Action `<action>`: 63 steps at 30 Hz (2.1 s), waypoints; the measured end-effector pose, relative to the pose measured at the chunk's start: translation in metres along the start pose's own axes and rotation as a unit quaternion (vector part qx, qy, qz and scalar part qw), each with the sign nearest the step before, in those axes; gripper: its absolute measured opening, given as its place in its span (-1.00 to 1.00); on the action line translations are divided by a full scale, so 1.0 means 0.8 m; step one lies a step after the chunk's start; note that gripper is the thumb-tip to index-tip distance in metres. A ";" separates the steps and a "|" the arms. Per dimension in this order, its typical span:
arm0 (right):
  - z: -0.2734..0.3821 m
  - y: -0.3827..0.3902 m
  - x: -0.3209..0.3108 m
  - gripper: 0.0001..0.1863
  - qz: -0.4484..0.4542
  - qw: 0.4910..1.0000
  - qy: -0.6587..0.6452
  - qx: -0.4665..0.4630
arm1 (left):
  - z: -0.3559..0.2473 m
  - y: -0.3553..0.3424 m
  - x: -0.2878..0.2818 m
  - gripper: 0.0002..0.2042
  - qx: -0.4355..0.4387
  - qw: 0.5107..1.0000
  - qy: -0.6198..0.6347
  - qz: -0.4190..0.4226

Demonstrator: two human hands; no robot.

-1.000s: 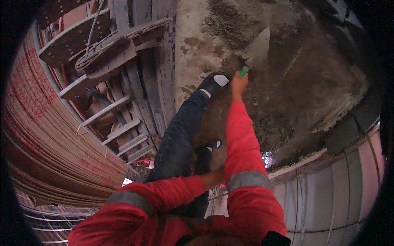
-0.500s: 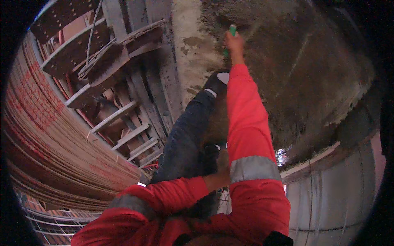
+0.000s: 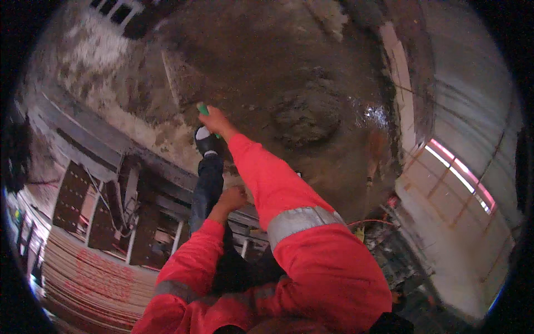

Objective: The person uses a trowel to spread and level wet concrete on the floor. They then pick up a hollow concrete block and place it onto the freshly laid surface.

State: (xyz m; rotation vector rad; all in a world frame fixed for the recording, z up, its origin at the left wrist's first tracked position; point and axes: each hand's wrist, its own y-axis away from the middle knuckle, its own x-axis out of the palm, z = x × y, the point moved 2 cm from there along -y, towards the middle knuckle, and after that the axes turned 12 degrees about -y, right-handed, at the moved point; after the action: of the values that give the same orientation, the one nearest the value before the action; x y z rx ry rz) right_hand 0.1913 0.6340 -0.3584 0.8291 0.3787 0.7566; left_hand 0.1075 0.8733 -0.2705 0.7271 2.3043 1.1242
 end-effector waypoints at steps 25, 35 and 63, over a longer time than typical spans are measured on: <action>-0.435 0.749 -0.579 -0.70 -0.341 0.904 -0.256 -0.016 | -0.303 0.157 0.158 -0.40 -0.119 0.886 -0.447 -0.025; -0.583 0.886 -0.712 -0.74 -0.412 0.784 -0.462 -0.036 | -0.633 0.086 0.308 -0.46 0.000 0.915 -0.395 0.082; -0.728 0.868 -0.982 -0.79 -0.539 0.640 -0.544 -0.060 | -0.943 -0.194 0.402 -0.49 0.029 0.799 -0.539 0.265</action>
State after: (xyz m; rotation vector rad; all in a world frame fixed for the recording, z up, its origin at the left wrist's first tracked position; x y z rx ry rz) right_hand -0.9930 0.6687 -0.1736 0.6303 -0.3124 -0.8876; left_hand -0.6349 0.5724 -0.0377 1.5835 1.1636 0.5334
